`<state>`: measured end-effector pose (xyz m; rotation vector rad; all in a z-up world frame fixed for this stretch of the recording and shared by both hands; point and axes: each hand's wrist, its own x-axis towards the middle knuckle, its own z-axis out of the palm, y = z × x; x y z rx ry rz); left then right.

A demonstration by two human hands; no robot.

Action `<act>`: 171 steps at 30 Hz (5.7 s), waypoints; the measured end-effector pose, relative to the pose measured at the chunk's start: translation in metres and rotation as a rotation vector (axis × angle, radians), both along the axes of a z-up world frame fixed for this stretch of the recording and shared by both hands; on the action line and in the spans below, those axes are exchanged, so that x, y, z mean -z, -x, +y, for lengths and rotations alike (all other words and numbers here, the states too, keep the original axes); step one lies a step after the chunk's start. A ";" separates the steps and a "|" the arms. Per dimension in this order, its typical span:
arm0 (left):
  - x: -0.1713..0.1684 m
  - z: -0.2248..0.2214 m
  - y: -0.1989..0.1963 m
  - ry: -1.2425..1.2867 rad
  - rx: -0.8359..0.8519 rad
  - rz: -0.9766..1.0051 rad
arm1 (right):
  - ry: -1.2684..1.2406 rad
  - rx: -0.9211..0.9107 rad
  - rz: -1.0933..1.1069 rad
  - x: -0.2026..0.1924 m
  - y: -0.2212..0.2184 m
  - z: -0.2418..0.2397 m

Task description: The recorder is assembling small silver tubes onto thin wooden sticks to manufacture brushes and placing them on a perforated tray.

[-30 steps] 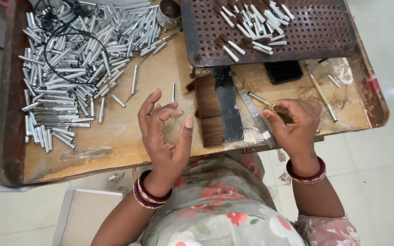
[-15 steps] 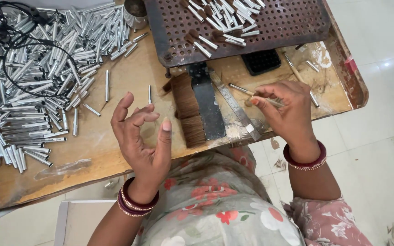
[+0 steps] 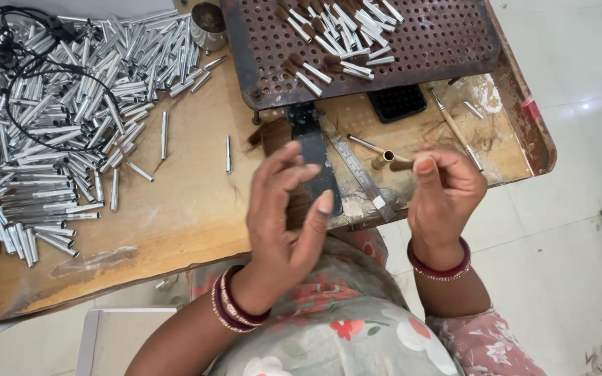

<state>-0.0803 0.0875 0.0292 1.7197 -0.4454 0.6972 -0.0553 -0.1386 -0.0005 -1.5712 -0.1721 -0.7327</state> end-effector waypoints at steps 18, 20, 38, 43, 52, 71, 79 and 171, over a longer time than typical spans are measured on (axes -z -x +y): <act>0.002 -0.039 0.014 0.146 0.377 0.187 | 0.053 -0.339 -0.023 -0.008 0.039 0.021; 0.003 -0.039 0.015 0.141 0.386 0.184 | 0.132 -0.339 -0.027 -0.001 0.038 0.013; 0.015 0.116 -0.088 -0.879 -0.486 0.239 | 0.265 0.039 -0.306 0.034 0.027 0.026; 0.037 0.146 -0.122 -1.000 -0.607 0.199 | 0.273 0.062 -0.288 0.040 0.024 0.018; 0.002 0.101 -0.064 -0.942 -0.542 0.181 | 0.346 0.043 -0.177 0.023 0.033 0.026; 0.016 0.010 0.020 -0.146 0.209 -0.122 | -0.040 -0.397 0.111 -0.004 0.066 0.032; 0.013 0.013 0.027 -0.110 0.232 -0.080 | 0.388 -0.202 -0.027 -0.026 0.069 0.036; 0.031 0.031 0.019 0.622 0.317 0.305 | 0.813 0.026 -0.206 0.000 0.043 0.002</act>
